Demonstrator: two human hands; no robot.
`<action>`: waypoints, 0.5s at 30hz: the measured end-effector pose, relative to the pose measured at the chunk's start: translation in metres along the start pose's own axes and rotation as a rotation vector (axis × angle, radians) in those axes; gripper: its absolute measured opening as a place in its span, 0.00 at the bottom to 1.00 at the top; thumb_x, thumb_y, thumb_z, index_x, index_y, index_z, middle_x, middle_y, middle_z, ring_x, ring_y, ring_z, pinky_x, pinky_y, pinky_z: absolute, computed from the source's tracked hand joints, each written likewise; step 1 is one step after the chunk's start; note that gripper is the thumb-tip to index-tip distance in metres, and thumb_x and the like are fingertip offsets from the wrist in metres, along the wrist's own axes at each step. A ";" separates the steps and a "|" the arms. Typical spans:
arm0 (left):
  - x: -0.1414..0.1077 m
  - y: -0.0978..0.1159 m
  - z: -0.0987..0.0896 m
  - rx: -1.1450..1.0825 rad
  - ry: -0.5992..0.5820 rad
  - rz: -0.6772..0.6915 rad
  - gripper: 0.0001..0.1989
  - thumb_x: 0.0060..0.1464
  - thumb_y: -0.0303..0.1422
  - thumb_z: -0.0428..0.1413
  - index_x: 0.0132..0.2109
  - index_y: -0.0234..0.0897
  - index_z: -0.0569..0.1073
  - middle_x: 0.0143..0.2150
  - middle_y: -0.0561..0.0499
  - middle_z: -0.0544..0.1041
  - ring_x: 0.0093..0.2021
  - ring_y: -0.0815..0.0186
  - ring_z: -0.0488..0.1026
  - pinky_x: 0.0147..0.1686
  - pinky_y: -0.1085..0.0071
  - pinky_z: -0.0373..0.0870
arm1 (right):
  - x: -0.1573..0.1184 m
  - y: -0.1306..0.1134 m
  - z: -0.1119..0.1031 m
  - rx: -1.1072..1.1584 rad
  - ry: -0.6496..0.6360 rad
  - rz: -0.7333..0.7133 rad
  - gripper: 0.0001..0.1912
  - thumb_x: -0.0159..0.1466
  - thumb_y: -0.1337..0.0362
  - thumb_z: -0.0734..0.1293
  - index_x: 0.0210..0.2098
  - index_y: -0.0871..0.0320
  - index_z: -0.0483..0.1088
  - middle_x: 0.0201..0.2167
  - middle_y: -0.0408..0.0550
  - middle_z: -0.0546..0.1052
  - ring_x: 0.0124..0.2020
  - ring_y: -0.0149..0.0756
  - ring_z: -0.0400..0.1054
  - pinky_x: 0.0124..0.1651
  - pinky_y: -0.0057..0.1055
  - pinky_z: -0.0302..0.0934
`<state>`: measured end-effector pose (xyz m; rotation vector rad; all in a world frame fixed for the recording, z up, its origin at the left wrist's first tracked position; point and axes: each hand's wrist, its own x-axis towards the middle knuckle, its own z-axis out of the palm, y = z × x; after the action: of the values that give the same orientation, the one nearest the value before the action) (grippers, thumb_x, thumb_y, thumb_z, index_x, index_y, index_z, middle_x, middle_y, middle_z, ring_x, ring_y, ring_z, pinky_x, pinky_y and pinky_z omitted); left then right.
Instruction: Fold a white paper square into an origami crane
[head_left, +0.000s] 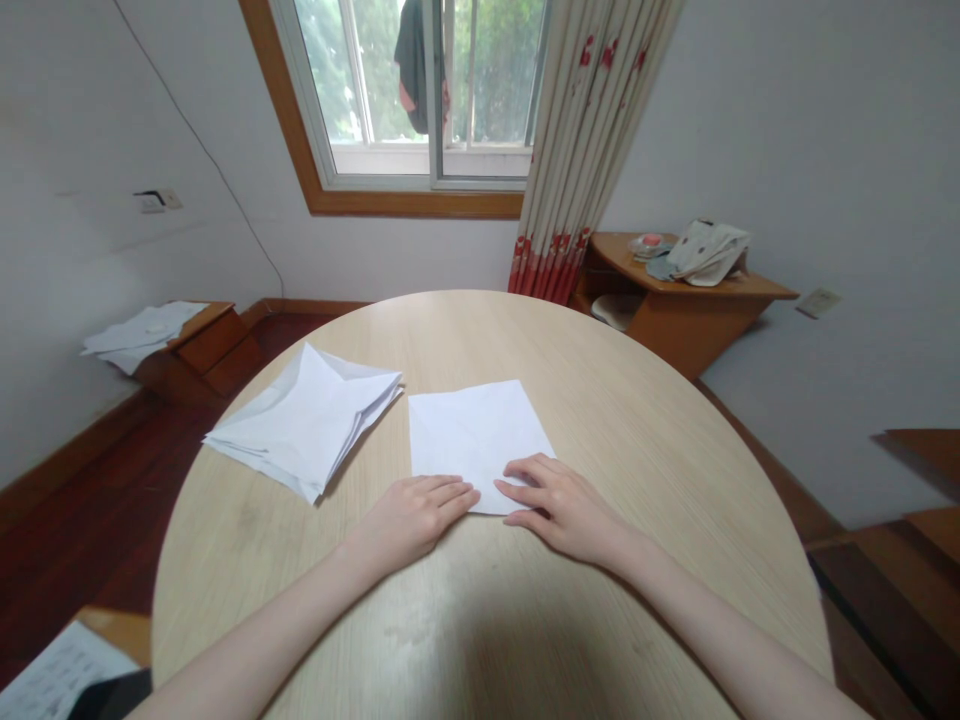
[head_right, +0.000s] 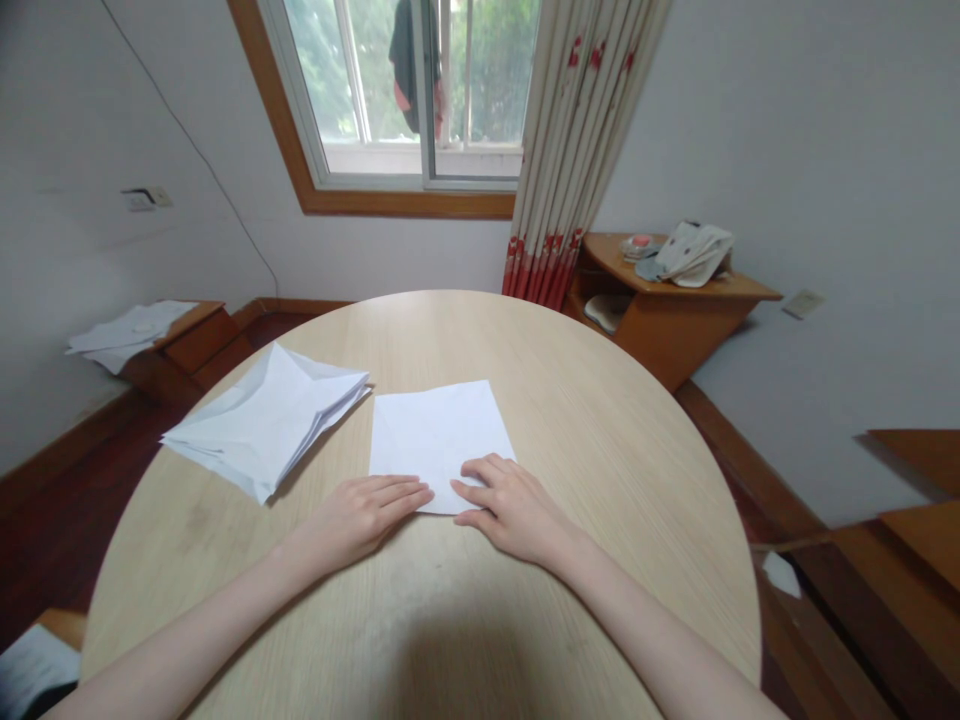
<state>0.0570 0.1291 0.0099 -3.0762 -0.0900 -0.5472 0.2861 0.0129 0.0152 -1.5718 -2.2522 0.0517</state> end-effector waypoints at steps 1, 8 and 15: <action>0.000 0.000 0.000 0.008 0.026 0.000 0.15 0.64 0.24 0.44 0.53 0.33 0.69 0.49 0.44 0.78 0.49 0.61 0.76 0.45 0.65 0.75 | 0.000 0.000 0.000 0.009 0.008 0.002 0.16 0.67 0.56 0.62 0.49 0.56 0.74 0.45 0.55 0.75 0.45 0.42 0.68 0.45 0.42 0.66; 0.001 0.002 -0.001 -0.026 0.247 -0.056 0.13 0.66 0.34 0.46 0.51 0.33 0.70 0.40 0.44 0.80 0.37 0.64 0.79 0.34 0.72 0.76 | 0.002 0.002 -0.002 0.054 0.037 0.001 0.15 0.69 0.60 0.59 0.42 0.57 0.76 0.40 0.51 0.77 0.41 0.38 0.70 0.42 0.35 0.66; -0.001 -0.002 -0.001 -0.405 0.337 -0.317 0.24 0.57 0.43 0.57 0.57 0.38 0.66 0.37 0.50 0.82 0.37 0.66 0.79 0.39 0.71 0.75 | 0.001 0.002 -0.004 0.040 0.056 -0.028 0.15 0.70 0.63 0.57 0.39 0.57 0.76 0.38 0.49 0.79 0.41 0.37 0.72 0.41 0.34 0.67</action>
<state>0.0560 0.1313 0.0102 -3.3065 -0.5279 -1.2298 0.2893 0.0141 0.0191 -1.5021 -2.2163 0.0436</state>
